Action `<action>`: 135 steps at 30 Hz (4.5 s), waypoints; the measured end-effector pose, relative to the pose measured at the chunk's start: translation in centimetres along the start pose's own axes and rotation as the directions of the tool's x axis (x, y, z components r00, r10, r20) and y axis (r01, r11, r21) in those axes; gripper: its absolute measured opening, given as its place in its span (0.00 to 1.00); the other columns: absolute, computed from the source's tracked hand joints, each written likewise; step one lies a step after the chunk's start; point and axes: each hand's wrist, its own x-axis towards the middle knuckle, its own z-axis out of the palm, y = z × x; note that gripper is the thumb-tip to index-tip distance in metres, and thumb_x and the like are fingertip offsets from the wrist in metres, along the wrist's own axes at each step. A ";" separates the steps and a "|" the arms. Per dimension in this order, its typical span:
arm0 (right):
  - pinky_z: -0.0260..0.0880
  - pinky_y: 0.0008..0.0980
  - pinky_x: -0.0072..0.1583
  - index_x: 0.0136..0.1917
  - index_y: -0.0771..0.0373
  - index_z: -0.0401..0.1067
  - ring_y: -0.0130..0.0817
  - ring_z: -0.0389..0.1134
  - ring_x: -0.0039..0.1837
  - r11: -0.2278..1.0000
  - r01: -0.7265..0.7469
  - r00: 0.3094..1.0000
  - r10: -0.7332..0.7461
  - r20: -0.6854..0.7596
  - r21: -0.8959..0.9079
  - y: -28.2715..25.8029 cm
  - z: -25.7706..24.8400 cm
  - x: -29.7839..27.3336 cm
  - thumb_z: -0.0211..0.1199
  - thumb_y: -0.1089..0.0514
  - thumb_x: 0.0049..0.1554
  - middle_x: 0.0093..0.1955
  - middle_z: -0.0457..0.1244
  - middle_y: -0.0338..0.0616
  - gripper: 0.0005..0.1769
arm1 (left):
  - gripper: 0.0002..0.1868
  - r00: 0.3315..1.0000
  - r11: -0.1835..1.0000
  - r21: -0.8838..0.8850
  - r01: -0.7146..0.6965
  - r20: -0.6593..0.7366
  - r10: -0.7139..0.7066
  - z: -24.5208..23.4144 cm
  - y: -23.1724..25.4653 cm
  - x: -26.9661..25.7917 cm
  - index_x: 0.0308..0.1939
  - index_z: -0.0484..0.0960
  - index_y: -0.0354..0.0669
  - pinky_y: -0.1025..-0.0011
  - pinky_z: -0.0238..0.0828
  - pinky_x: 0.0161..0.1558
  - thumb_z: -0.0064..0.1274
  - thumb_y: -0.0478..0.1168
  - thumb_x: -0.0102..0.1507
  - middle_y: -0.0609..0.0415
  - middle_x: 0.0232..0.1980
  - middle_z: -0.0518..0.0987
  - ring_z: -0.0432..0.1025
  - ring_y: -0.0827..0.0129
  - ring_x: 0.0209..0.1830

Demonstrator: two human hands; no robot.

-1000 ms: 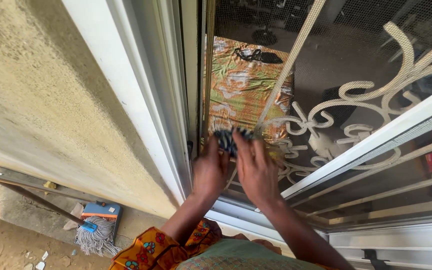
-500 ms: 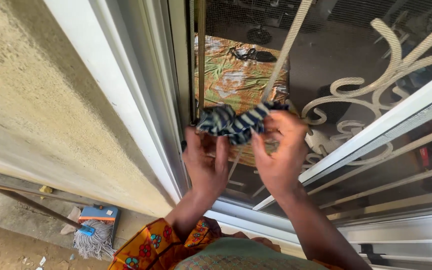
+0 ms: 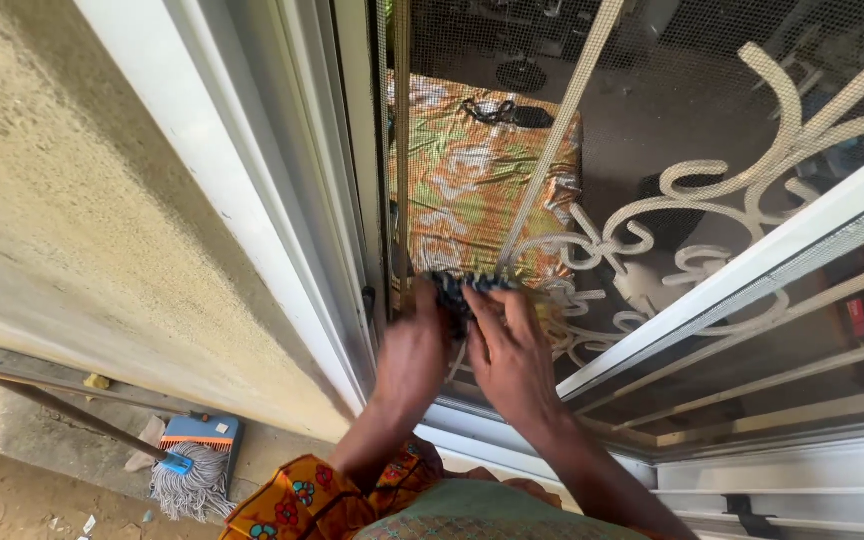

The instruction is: Repairing or adjusting the locking mechanism on a sliding glass door.

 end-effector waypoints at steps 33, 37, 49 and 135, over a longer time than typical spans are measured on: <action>0.71 0.30 0.47 0.76 0.65 0.66 0.39 0.64 0.53 0.997 -0.076 0.959 0.065 -0.275 -0.028 1.1 -4.5 3.5 0.63 0.70 0.64 0.59 0.58 0.54 0.28 | 0.12 0.846 0.938 0.023 -0.346 -0.424 0.322 -3.8 6.3 3.3 0.52 0.69 0.36 0.51 0.72 0.33 0.48 0.42 0.73 0.39 0.41 0.80 0.76 0.43 0.35; 0.69 0.39 0.51 0.75 0.64 0.67 0.41 0.64 0.53 0.991 -0.068 0.968 0.038 -0.250 -0.111 2.1 -2.1 -0.1 0.63 0.70 0.60 0.59 0.59 0.54 0.30 | 0.12 0.922 0.967 0.068 -0.246 -0.291 0.255 0.5 2.6 2.5 0.46 0.70 0.39 0.50 0.73 0.36 0.52 0.44 0.71 0.42 0.40 0.78 0.76 0.45 0.37; 0.72 0.34 0.43 0.55 0.63 0.74 0.38 0.71 0.45 0.973 -0.231 0.963 0.228 -0.144 0.001 4.7 -1.3 -1.4 0.70 0.65 0.55 0.48 0.64 0.47 0.14 | 0.14 0.978 0.976 0.059 -0.208 0.031 0.206 0.8 2.7 2.1 0.46 0.71 0.40 0.51 0.74 0.38 0.57 0.42 0.64 0.46 0.42 0.80 0.77 0.48 0.42; 0.50 0.55 0.85 0.83 0.74 0.48 0.64 0.45 0.88 0.950 -0.227 0.953 0.170 -0.252 -0.216 -0.7 -10.9 -0.2 0.55 0.41 0.70 0.86 0.40 0.67 0.43 | 0.16 0.675 0.678 -0.098 -0.729 -0.268 0.687 5.6 13.5 5.0 0.57 0.77 0.40 0.62 0.77 0.34 0.57 0.37 0.65 0.50 0.53 0.75 0.79 0.56 0.42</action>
